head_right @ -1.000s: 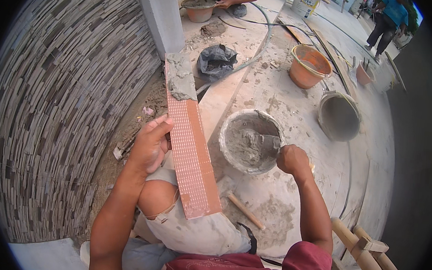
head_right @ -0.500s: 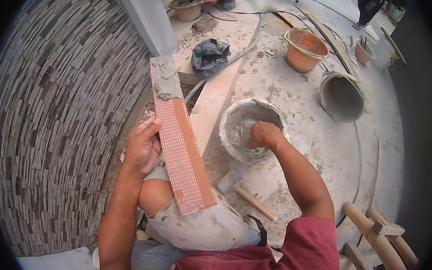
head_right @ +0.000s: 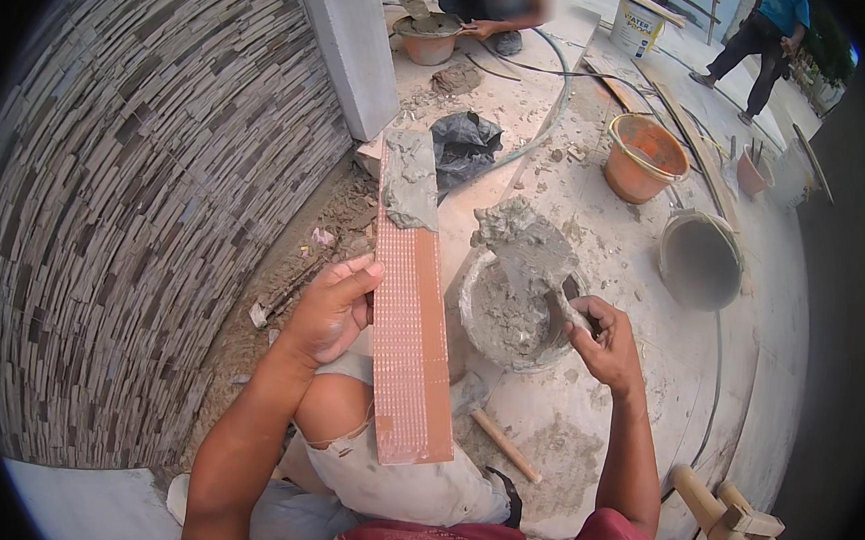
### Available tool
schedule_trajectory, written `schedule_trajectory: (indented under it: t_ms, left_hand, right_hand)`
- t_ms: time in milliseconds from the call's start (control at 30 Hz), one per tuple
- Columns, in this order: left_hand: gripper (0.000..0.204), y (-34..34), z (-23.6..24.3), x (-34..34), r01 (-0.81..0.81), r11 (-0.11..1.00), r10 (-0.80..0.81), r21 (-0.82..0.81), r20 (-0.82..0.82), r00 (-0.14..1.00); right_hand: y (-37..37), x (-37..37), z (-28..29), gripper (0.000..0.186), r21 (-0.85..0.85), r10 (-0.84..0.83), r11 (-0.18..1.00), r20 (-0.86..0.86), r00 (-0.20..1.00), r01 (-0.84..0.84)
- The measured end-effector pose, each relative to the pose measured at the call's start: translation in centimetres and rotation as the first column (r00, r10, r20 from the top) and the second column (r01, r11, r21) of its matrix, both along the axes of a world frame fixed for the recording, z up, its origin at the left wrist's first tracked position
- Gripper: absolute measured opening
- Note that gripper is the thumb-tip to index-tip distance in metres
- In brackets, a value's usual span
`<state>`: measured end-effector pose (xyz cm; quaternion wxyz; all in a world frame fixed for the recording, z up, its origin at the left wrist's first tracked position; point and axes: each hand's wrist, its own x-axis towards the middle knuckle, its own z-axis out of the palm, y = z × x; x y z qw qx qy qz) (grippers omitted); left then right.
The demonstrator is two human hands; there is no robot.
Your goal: The person applies adhesive to a rectangular tile with a trowel, places it on a curved wall, and taps it into position with a hammer. The person repeats this process for multiple tiles.
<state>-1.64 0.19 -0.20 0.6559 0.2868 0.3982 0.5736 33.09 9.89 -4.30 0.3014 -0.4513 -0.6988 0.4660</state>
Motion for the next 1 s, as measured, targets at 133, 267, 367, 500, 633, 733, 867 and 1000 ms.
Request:
schedule_trajectory:
  t_ms: [133, 267, 367, 500, 633, 733, 867, 1000]
  left_hand:
    - [0.037, -0.4, 0.0, -0.2, 0.036, 0.999, -0.036, 0.013, -0.008, 0.999]
    - [0.038, -0.5, 0.4, 0.2, 0.019, 0.999, -0.021, 0.039, 0.051, 0.998]
    - [0.035, -0.4, 0.3, 0.0, 0.032, 0.994, -0.044, 0.102, 0.115, 0.992]
    - [0.03, -0.4, 0.5, -0.2, -0.05, 0.994, 0.035, 0.094, 0.162, 0.986]
    - [0.027, -0.3, 0.3, -0.6, -0.072, 0.993, 0.056, 0.097, 0.154, 0.986]
    - [0.027, -0.3, 0.2, -0.7, -0.097, 0.991, 0.072, 0.094, 0.237, 0.969]
    - [0.027, -0.2, 0.3, -0.9, -0.209, 0.977, 0.191, 0.041, 0.27, 0.944]
    - [0.029, -0.2, -0.1, -1.9, -0.162, 0.983, 0.131, 0.083, 0.299, 0.945]
  right_hand:
    - [-1.5, -4.0, 1.7, 0.024, 0.482, 0.036, 0.876, -0.002, 0.999, -0.03]
    - [-2.4, -5.7, 3.8, 0.027, 0.631, 0.067, 0.765, 0.123, 0.99, -0.13]
    - [-3.0, -5.6, 3.7, 0.03, 0.693, 0.025, 0.703, 0.204, 0.979, -0.162]
    - [-3.6, -4.9, 4.6, 0.033, 0.762, 0.002, 0.605, 0.29, 0.957, -0.232]
    - [-4.3, -4.9, 5.5, 0.033, 0.769, 0.017, 0.586, 0.304, 0.953, -0.255]
    - [-4.6, -4.6, 6.0, 0.033, 0.782, 0.026, 0.545, 0.344, 0.939, -0.302]
    - [-4.7, -3.0, 7.8, 0.036, 0.791, -0.007, 0.506, 0.404, 0.915, -0.345]
    - [-4.5, -2.3, 7.9, 0.039, 0.813, -0.008, 0.51, 0.332, 0.943, -0.281]
